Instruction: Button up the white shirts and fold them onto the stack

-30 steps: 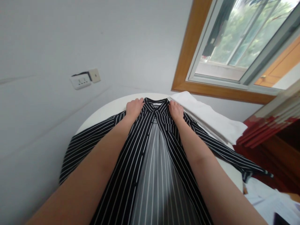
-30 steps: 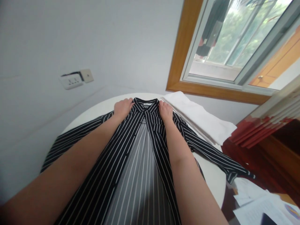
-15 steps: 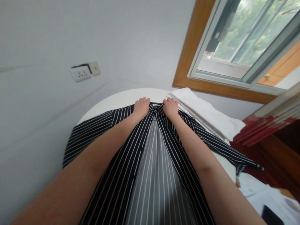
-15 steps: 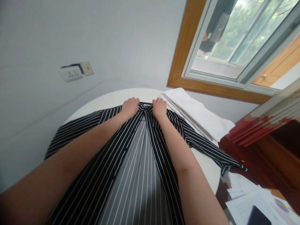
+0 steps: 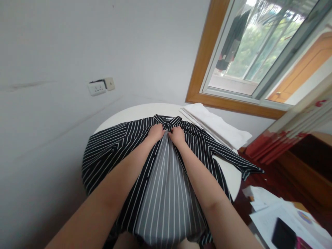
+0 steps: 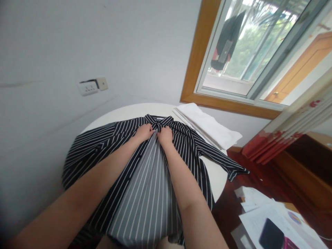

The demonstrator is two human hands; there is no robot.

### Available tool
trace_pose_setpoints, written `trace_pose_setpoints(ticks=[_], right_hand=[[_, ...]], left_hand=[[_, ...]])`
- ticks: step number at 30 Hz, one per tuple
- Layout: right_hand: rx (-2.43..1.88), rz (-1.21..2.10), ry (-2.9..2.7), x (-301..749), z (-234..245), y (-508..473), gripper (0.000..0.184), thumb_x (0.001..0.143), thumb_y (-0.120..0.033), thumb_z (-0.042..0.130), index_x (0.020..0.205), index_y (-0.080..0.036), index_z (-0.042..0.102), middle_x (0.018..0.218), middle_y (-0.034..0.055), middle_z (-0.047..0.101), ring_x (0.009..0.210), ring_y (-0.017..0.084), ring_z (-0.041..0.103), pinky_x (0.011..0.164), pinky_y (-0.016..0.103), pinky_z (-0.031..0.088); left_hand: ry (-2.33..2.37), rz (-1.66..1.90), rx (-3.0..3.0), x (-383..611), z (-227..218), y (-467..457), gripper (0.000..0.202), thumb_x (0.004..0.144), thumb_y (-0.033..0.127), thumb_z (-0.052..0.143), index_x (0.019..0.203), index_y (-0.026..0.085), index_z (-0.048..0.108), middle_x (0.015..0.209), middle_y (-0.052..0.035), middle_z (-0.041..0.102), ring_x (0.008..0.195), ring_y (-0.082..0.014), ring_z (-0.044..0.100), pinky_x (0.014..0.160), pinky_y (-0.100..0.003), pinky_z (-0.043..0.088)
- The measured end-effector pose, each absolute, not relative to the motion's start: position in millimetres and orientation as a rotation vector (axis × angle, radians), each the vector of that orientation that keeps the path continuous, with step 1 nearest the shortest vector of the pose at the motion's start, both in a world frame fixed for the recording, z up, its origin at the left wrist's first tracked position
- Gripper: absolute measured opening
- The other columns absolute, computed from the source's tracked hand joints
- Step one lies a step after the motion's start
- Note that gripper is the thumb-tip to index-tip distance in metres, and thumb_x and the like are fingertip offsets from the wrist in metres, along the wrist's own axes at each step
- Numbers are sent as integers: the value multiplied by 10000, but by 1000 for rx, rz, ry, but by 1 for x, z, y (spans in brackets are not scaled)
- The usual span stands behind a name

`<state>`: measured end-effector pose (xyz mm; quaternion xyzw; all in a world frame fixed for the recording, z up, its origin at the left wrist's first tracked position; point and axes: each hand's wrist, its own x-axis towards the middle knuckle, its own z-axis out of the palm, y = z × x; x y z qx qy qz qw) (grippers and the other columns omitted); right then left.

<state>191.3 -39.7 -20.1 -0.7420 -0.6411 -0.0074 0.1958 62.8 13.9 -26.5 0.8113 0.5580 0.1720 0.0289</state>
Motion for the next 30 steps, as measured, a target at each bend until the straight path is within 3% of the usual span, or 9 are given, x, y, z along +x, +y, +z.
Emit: trace_pose_setpoints(ticks=[9, 23, 30], right_hand=[[-2018, -39, -1760, 194, -33, -35, 294, 920, -284, 553, 1083, -137, 749, 1102, 135, 630, 1013, 216, 615, 902, 295, 463], [-2068, -72, -1743, 190, -30, -36, 301, 925, -193, 492, 1045, -93, 749, 1076, 170, 639, 1000, 233, 625, 851, 295, 479], [-1958, 48, -1597, 199, -34, -34, 281, 876, -198, 555, 1071, -131, 746, 1070, 137, 683, 974, 214, 647, 861, 279, 476]], left_hand=[[1671, 600, 2578, 62, -39, 13, 231, 932, 356, 548, 1014, 152, 618, 1062, -125, 659, 1051, -262, 617, 924, -345, 467], [1716, 582, 2572, 65, -37, 11, 270, 942, 356, 541, 1020, 116, 635, 1101, -150, 657, 1056, -264, 617, 918, -350, 474], [1760, 503, 2615, 66, -34, 6, 329, 956, 374, 505, 1088, 95, 619, 1105, -169, 658, 1059, -294, 627, 885, -362, 488]])
